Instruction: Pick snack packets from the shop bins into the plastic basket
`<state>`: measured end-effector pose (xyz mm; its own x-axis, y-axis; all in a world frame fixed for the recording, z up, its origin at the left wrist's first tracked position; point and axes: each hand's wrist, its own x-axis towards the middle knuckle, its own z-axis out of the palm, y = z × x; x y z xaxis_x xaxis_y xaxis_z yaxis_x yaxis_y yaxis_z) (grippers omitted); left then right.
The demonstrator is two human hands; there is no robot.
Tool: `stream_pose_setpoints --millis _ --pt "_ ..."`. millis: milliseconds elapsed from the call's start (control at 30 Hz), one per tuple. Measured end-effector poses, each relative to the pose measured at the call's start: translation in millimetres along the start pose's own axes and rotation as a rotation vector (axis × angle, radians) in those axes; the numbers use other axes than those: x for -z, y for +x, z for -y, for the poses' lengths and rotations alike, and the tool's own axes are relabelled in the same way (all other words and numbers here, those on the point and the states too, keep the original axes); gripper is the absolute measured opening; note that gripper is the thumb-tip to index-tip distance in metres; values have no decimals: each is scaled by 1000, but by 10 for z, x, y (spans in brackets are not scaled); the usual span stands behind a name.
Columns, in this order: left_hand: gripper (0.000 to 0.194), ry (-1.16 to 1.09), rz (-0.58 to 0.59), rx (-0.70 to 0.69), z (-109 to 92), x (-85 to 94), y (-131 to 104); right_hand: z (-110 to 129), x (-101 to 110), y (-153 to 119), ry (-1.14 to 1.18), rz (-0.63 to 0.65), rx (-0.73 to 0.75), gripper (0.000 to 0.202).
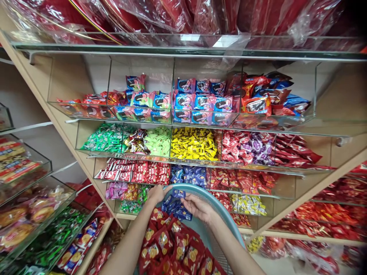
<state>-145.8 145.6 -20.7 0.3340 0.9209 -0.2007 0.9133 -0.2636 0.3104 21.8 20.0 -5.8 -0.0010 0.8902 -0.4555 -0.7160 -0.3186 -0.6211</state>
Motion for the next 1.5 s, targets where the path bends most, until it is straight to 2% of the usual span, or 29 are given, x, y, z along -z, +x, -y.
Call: stream_pose_setpoints --millis 100,167,267,433,600,733,967,1133,1233,1333,1400,1500 --pt "85 4 -10 0 -2 3 -4 26 -21 -3 150 52 -19 19" --pt "85 1 -9 -1 -5 6 -6 29 -30 3 233 18 24 16" --pt "86 2 -5 0 -14 13 -9 -13 -47 14 265 -8 4 13" --pt "84 17 -2 19 -31 29 -19 -149 -52 34 113 1 -16 19" --pt "85 28 5 8 -38 44 -37 -243 87 98 -74 -60 18 28" --pt "85 22 -2 -4 -43 50 -53 -245 185 131 -154 -152 8 26" --pt "83 16 -18 -7 -31 34 -45 -198 165 130 -218 -156 -46 16" --pt "83 27 -21 1 -36 32 -40 -196 178 205 -317 -194 -21 16" --pt "83 30 -12 15 -50 44 -49 -175 168 225 -590 -298 118 17" --pt "81 26 -10 22 -58 46 -52 -128 85 198 -1092 -396 465 10" --pt "81 25 -9 18 -55 39 -50 -101 -19 177 -1402 -322 700 12" --pt "81 17 -8 10 -49 26 -48 -97 -204 193 -1773 -42 874 23"
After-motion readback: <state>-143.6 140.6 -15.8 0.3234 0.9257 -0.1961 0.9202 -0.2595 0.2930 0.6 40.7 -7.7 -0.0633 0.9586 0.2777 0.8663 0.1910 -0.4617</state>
